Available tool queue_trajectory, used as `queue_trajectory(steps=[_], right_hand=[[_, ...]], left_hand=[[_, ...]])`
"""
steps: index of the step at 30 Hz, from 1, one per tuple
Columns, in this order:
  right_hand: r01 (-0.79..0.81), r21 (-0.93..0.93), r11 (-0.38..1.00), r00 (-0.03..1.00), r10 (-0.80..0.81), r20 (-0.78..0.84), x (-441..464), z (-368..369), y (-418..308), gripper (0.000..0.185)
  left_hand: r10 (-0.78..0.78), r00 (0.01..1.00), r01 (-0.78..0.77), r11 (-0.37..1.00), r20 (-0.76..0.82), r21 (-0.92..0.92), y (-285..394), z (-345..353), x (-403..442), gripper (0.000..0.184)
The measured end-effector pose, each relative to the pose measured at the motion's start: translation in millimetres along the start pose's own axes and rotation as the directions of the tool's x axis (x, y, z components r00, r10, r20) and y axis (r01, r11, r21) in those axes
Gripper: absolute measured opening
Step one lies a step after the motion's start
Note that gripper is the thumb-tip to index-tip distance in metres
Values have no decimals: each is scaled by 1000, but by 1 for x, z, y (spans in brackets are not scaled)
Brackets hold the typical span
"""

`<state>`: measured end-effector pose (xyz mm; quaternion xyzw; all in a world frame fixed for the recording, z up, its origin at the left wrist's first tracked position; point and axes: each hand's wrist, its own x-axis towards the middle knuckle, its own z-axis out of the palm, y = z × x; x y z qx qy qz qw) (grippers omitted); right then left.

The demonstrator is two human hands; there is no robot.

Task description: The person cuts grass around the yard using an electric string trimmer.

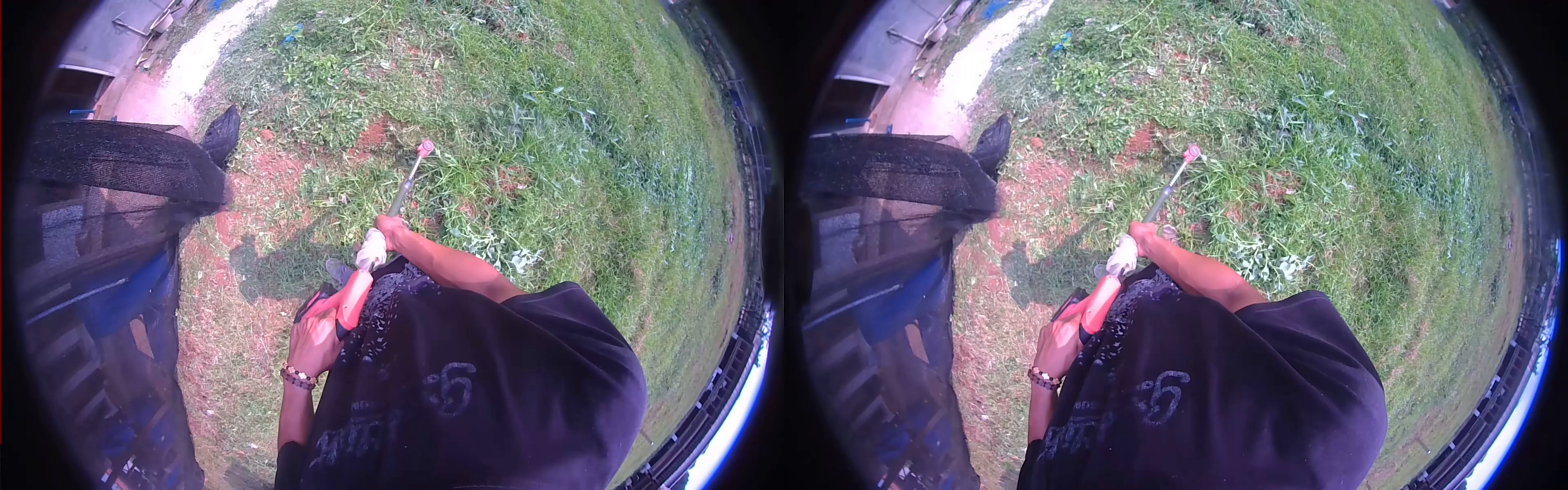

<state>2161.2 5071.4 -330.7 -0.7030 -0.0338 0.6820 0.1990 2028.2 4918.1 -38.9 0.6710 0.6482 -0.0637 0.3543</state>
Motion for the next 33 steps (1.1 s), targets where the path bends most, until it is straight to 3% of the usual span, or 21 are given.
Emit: queue_trajectory(steps=[5,6,9,11,12,14,15,16,17,19,20,21,23,25,26,29,32,33], right_hand=[[18,-92,996,1000,-20,-16,43,-8,11,27],[25,-78,997,996,-31,-78,40,-12,1,23],[33,-80,996,999,-31,32,103,-36,-6,13],[4,74,997,1000,-2,-25,115,-50,-23,9],[15,17,1000,999,-15,-34,117,-57,-32,10],[30,-72,997,999,-33,-40,90,-70,-59,12],[8,-81,997,992,-18,-126,93,-69,-60,13],[29,-51,998,995,-33,-90,96,-69,-59,13],[47,-22,999,997,-48,-55,98,-70,-56,12],[-66,134,989,974,35,223,107,-67,-45,14],[-139,195,971,930,61,363,111,-63,-40,16],[-222,191,956,903,128,410,86,-52,-46,23],[-204,201,958,901,103,422,64,-34,-40,39],[-378,228,897,841,230,489,76,-17,-25,45],[-391,236,889,864,267,427,81,-7,-19,49],[-459,125,879,814,360,456,78,18,7,38],[-498,-4,867,800,461,383,79,52,52,24],[-438,21,899,845,404,350,104,52,70,19]], left_hand=[[-28,998,30,999,63,-28,-8,19,18,37],[-24,998,26,999,62,-26,-5,22,27,37],[55,998,-55,998,4,-16,18,20,55,30],[137,989,-139,990,-61,-25,28,23,75,28],[178,980,-182,983,-93,-27,32,24,83,27],[114,992,-118,990,-52,-83,41,25,94,29],[83,996,-86,990,-32,-109,42,24,96,32],[149,983,-152,988,-103,-26,35,36,97,34],[104,992,-108,993,-74,-42,30,40,92,34],[11,1000,-12,997,-18,-73,27,35,79,34],[21,995,-35,990,-102,-139,22,31,68,34],[-51,996,33,976,-77,-216,20,21,55,35],[-188,982,172,918,-11,-357,21,-6,22,39],[-218,974,225,940,56,-255,20,-15,-14,39],[-261,964,264,920,50,-290,25,-24,-34,36],[-375,925,371,853,63,-368,35,-42,-88,30],[-431,901,413,819,47,-397,44,-42,-99,29],[-445,895,419,812,31,-406,47,-40,-101,29]])
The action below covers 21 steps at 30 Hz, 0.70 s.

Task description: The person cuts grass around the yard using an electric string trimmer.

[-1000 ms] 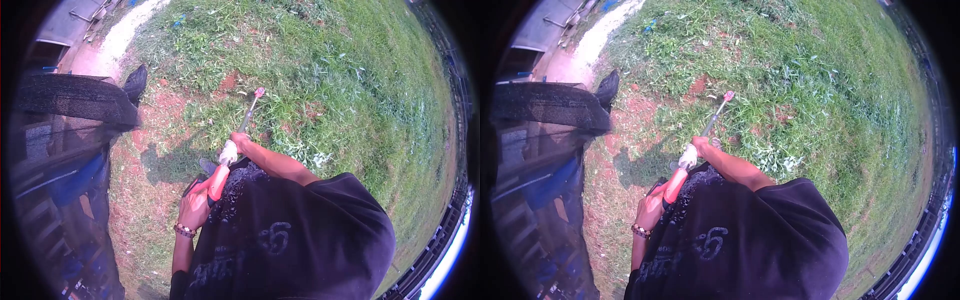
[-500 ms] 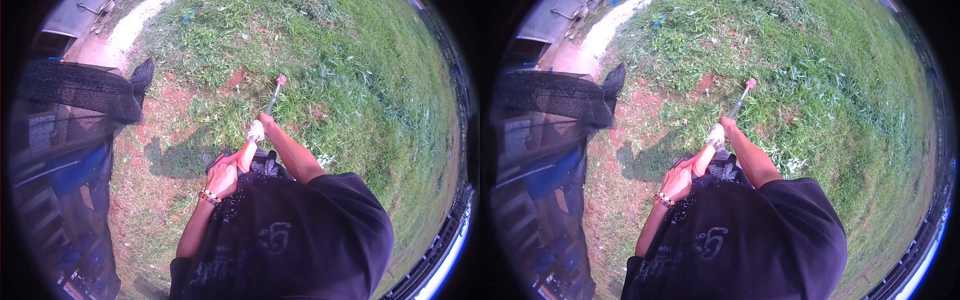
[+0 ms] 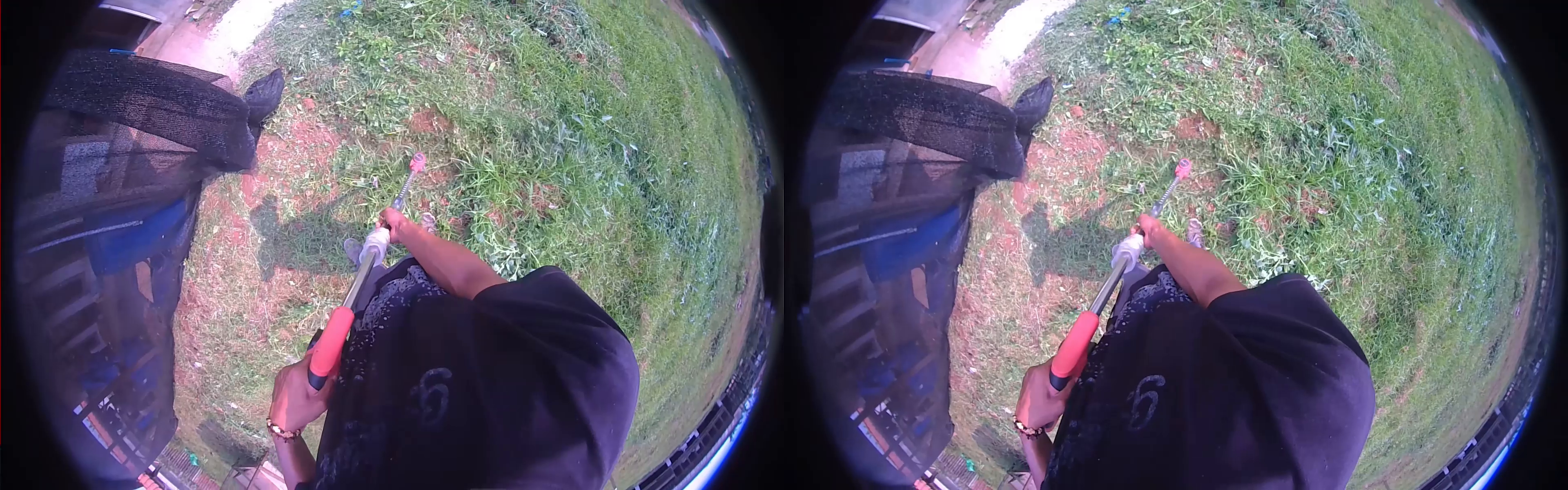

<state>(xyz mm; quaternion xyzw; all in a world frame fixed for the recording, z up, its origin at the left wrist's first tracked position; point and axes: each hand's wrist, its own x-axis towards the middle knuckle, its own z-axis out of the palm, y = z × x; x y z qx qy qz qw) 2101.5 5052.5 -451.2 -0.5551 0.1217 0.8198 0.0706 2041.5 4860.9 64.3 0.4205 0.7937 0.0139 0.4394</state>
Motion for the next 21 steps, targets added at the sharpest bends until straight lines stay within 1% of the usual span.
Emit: queue_trajectory(steps=[1,2,3,4,5,7,8,10,12,13,16,17,20,21], right_hand=[[74,-5,997,997,-74,-31,51,-18,6,14],[148,-10,989,987,-149,-59,80,-26,8,10],[151,-15,988,985,-152,-87,60,-18,2,9],[152,-19,988,981,-154,-120,17,-9,-9,9],[155,-21,988,975,-156,-155,-11,-10,-18,8],[180,-61,982,977,-186,-102,1,-31,-39,10],[232,-42,972,971,-234,-42,74,-70,-52,11],[260,-80,962,963,-265,-56,25,-66,-64,15],[329,-65,942,935,-334,-118,-24,-61,-66,16],[366,-65,928,916,-372,-148,-34,-62,-69,17],[449,-225,865,885,-465,-23,-47,-67,-69,19],[426,-195,884,897,-441,-39,-47,-64,-67,19],[348,-97,933,933,-355,-67,-40,-46,-59,18],[300,14,954,952,-301,51,-24,-48,-54,20]], left_hand=[[-43,999,41,997,27,69,-8,8,3,30],[-20,999,18,996,26,83,-13,14,7,30],[4,1000,-6,995,26,98,-15,19,13,31],[27,999,-31,993,31,112,-14,22,17,31],[16,999,-20,994,35,107,-5,21,22,29],[69,996,-74,992,51,99,-13,32,35,29],[101,993,-106,990,59,98,-17,37,43,29],[129,988,-140,980,81,144,-16,44,58,33],[189,978,-202,961,86,188,-16,52,68,36],[233,967,-249,946,100,209,-13,51,69,40],[170,976,-196,956,135,218,1,35,63,42],[192,975,-212,958,115,196,1,33,61,44],[175,981,-192,949,85,252,-3,34,54,39],[157,984,-174,949,84,263,-2,34,54,37]])
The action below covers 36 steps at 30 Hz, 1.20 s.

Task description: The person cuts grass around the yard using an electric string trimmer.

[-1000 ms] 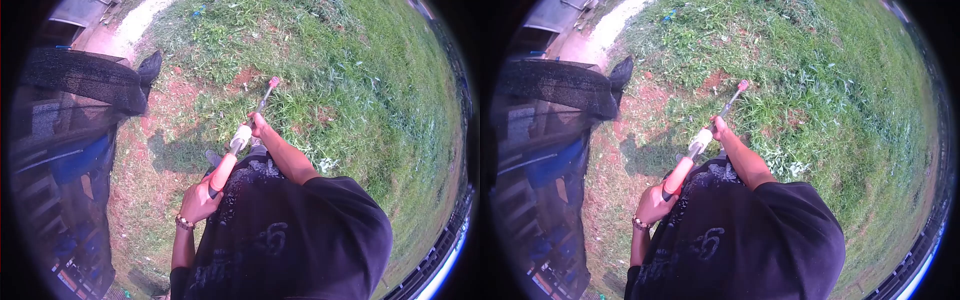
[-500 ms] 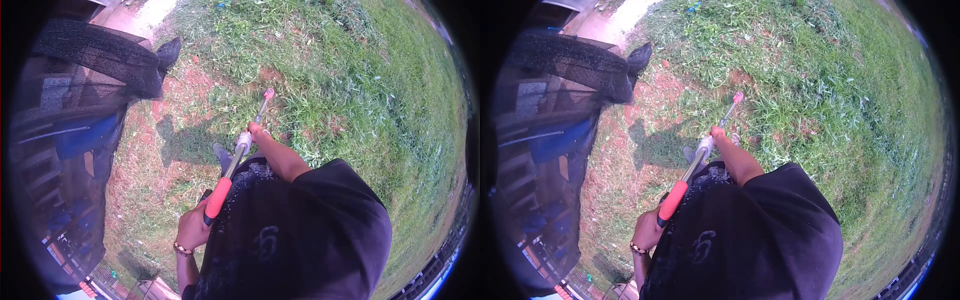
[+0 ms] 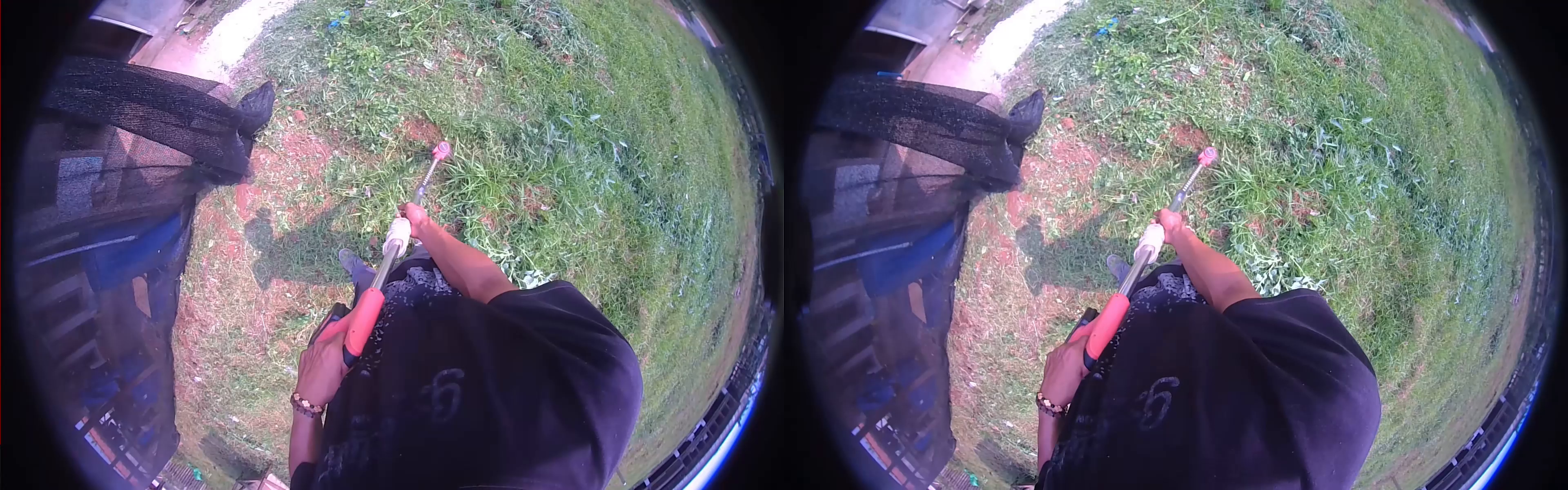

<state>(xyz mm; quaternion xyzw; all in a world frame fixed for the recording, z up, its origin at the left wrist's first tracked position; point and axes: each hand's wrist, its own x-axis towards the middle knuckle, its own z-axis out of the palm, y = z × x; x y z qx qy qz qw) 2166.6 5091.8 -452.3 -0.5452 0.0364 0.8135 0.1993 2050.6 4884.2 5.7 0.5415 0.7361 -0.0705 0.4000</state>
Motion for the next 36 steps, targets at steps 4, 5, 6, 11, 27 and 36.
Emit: queue_trajectory(steps=[4,5,6,11,27,36], right_hand=[[-95,67,993,995,93,29,-24,34,9,15],[-81,57,995,996,79,38,-25,39,10,12],[-65,47,997,997,63,46,-19,40,13,9],[-99,31,995,994,98,44,-17,51,2,6],[95,-434,896,982,-156,-106,0,-24,-17,11],[-3,-135,991,981,-24,-194,-18,-7,-38,9]], left_hand=[[-26,999,27,1000,-28,10,11,3,3,26],[-16,999,17,1000,-49,10,13,3,6,24],[1,998,2,999,-69,40,16,5,11,24],[-8,998,14,996,-60,89,32,1,25,21],[33,999,-36,998,42,54,40,14,51,27],[99,995,-98,990,-7,103,48,20,55,26]])
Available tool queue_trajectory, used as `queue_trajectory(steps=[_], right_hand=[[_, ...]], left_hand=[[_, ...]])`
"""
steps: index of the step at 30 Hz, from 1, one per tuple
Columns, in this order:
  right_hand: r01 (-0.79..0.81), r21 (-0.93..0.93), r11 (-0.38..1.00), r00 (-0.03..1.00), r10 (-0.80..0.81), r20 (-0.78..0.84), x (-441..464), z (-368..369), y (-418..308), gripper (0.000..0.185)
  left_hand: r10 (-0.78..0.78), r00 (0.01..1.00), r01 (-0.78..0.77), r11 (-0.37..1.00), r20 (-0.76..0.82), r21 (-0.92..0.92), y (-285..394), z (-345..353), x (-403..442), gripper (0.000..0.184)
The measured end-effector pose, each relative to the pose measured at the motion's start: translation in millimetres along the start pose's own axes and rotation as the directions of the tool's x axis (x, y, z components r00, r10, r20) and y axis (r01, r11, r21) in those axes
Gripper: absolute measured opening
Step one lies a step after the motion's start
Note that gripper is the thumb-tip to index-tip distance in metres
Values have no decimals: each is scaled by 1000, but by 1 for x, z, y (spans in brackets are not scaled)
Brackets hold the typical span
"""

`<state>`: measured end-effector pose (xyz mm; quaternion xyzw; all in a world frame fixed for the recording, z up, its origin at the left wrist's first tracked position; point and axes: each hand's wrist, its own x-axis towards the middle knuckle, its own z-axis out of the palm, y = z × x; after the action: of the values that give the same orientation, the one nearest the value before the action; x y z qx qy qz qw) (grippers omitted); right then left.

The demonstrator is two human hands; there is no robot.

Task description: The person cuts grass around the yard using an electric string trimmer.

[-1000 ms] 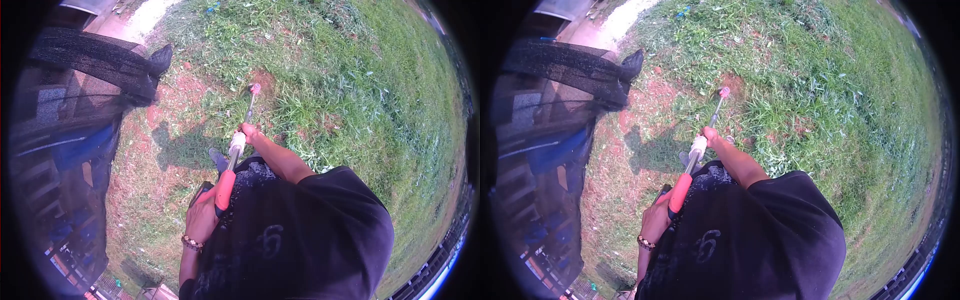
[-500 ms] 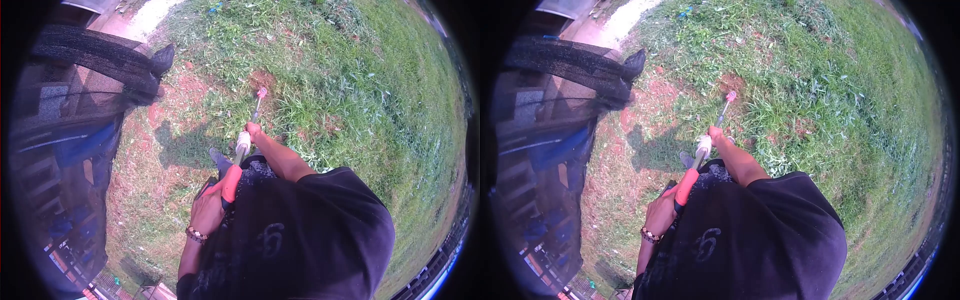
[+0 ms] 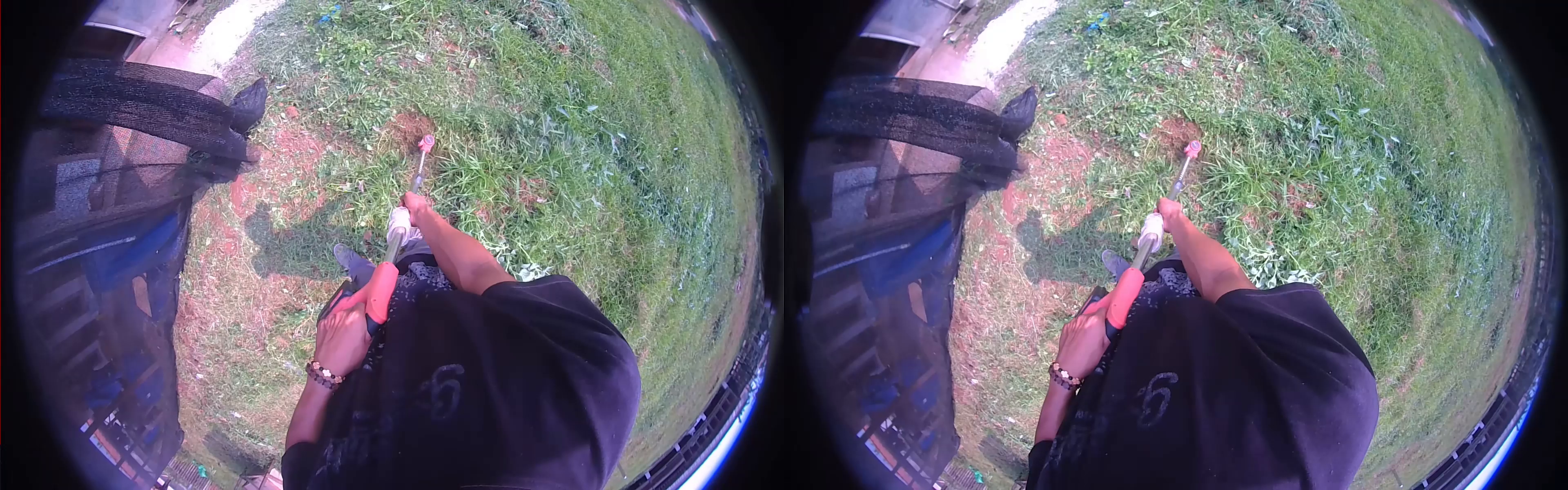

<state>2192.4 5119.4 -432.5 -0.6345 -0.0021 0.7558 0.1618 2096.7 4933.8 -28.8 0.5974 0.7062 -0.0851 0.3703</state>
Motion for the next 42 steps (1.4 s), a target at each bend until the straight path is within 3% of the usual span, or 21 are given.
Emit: queue_trajectory(steps=[2,6,9,12,16,19,21,22,25,29,30,34,37,38,41,42], right_hand=[[-77,85,993,996,74,43,2,15,5,10],[-105,54,993,991,99,90,0,40,2,6],[-42,-19,999,998,43,39,-1,49,6,8],[-30,-4,1000,989,30,145,7,46,8,11],[-37,-5,999,991,38,130,10,42,11,16],[-10,2,1000,1000,10,-6,-12,36,14,16],[65,-282,957,996,-43,83,-23,22,10,17],[65,-290,955,997,-47,67,-20,17,9,17],[6,-73,997,998,-10,-55,14,-11,-4,18],[42,165,985,998,-33,-55,42,-55,-37,19],[58,216,975,998,-50,-42,44,-60,-43,19],[162,158,974,964,-122,-237,8,-42,-86,20],[213,130,968,960,-183,-210,3,-40,-99,6],[176,295,939,963,-102,-250,1,-40,-104,7],[198,420,886,920,-21,-391,0,-37,-119,6],[204,290,935,910,-72,-408,-3,-39,-127,5]], left_hand=[[-35,999,35,999,-1,8,5,-2,-4,27],[-107,994,107,994,8,-1,10,-2,-5,29],[-142,990,142,990,14,-17,8,0,-8,29],[-157,988,157,988,-1,-6,10,-1,-10,30],[-113,993,113,993,-19,28,13,-6,-12,29],[-93,995,94,995,-26,36,4,-14,-16,28],[-108,994,108,994,23,-3,0,-31,-18,30],[-144,987,146,989,66,-35,5,-42,-14,30],[-89,990,100,990,112,-95,6,-50,8,30],[49,996,-45,997,73,-59,4,-29,39,32],[160,985,-156,986,70,-57,1,-35,47,33],[251,968,-249,953,-14,-170,-5,-65,73,38],[284,948,-282,959,145,-34,-30,-85,102,40],[269,943,-270,963,199,-19,-35,-94,113,40],[318,931,-314,948,178,-48,-50,-120,148,39],[339,929,-332,941,147,-66,-49,-133,158,40]])
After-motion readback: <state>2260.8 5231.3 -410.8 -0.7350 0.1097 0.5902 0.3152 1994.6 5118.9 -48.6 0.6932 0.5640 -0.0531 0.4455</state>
